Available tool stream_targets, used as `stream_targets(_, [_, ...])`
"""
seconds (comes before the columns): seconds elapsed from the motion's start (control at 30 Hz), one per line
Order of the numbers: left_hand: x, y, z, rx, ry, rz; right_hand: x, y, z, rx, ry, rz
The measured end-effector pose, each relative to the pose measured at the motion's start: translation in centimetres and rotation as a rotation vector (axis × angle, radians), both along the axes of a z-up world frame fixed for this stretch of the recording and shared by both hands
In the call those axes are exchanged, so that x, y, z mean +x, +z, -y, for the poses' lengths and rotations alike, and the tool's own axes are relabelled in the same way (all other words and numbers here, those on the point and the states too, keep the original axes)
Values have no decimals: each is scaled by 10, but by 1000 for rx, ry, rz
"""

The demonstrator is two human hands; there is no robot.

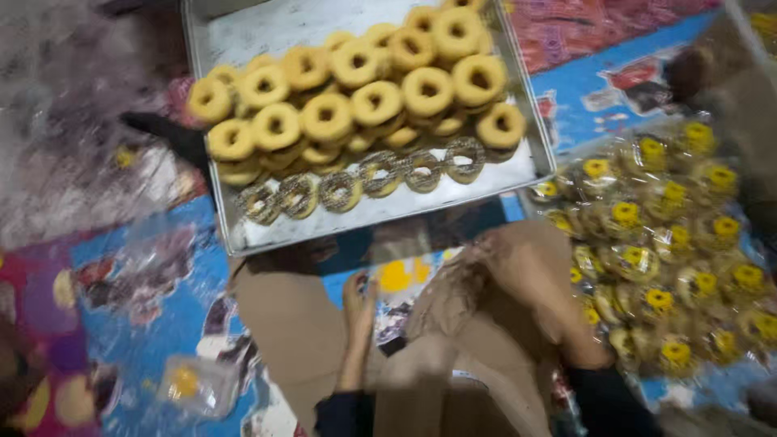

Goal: The person sits on the floor and repeatedly picks donuts from a metal tray, places them into clear plastic bags, and sets the sealed bags into a nearby crate. The person handles both plain and chocolate-sprinkled donuts.

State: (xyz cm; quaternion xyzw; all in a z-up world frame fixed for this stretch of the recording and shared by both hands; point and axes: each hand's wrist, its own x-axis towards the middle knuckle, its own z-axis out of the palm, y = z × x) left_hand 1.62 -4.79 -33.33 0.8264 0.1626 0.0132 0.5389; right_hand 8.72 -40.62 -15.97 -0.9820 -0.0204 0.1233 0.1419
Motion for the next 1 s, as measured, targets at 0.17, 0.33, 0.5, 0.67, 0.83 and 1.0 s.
stream_targets(0.17, [-5, -6, 41, 496, -84, 14, 40, -108, -175, 231, 299, -12])
stream_targets(0.33, [-8, 4, 46, 404, -96, -46, 64, -158, -197, 5, 513, 313])
stream_targets(0.5, [15, 18, 24, 363, 111, 66, 46, -151, -198, 49, 588, 81])
stream_targets(0.67, [22, 96, 41, -171, -168, -38, -21, -77, -166, 147, 577, 299])
stream_targets(0.83, [-28, 195, 68, 170, -96, 695, -66, 28, -163, 57, 197, 212])
stream_targets(1.0, [15, 183, -14, -1416, 601, 239, -13, 98, -211, 799, 866, 41])
